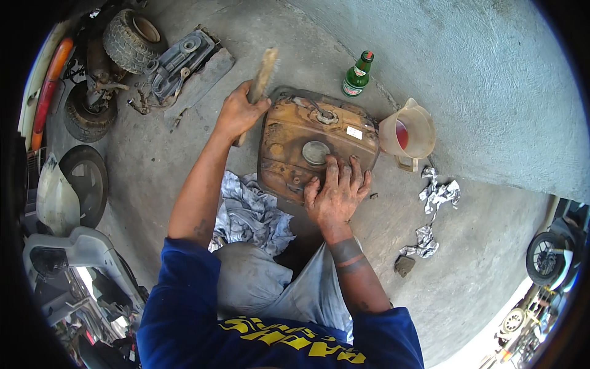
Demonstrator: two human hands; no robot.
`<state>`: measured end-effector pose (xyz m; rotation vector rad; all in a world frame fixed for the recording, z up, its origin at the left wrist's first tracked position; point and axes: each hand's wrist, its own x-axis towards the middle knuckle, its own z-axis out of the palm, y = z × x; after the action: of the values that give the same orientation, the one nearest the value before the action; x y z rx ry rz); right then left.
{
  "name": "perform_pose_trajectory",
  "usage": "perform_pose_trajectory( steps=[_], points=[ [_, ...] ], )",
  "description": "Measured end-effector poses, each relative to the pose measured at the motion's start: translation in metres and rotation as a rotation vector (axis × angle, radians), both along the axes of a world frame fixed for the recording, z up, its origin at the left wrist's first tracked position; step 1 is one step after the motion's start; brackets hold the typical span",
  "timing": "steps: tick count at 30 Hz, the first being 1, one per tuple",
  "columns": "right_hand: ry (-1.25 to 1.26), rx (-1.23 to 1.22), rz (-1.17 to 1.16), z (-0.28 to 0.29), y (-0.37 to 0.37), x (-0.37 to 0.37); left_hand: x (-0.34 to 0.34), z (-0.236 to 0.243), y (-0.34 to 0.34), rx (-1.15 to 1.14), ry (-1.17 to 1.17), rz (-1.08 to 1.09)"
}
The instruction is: Cleaning the exterior of a motorcycle gas tank using a wire brush.
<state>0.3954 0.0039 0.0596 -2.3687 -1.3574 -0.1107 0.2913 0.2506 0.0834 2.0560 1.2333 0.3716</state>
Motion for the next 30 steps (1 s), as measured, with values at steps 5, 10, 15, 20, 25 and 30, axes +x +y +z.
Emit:
perform_pose_trajectory(
  steps=[5, 10, 15, 20, 25, 30],
  points=[
    [-0.04, 0.006, 0.03, -0.006, 0.0, 0.001, -0.029, -0.064, -0.025, -0.226, 0.123, 0.231],
    [-0.087, -0.002, 0.012, -0.007, -0.001, -0.01, -0.035, -0.094, -0.043, -0.569, -0.31, 0.407],
    [-0.149, -0.008, 0.073, -0.012, -0.011, -0.006, -0.077, -0.09, -0.069, -0.65, -0.392, 0.36],
    [-0.088, 0.062, 0.174, -0.015, -0.027, 0.007, -0.117, -0.094, -0.134, -0.772, -0.564, 0.477],
    [0.066, 0.116, 0.313, -0.012, -0.031, 0.023, -0.127, -0.095, -0.197, -0.751, -0.653, 0.698],
    [0.001, -0.171, 0.311, 0.006, -0.013, 0.037, -0.132, -0.088, -0.234, -0.762, -0.739, 0.663]
  ],
)
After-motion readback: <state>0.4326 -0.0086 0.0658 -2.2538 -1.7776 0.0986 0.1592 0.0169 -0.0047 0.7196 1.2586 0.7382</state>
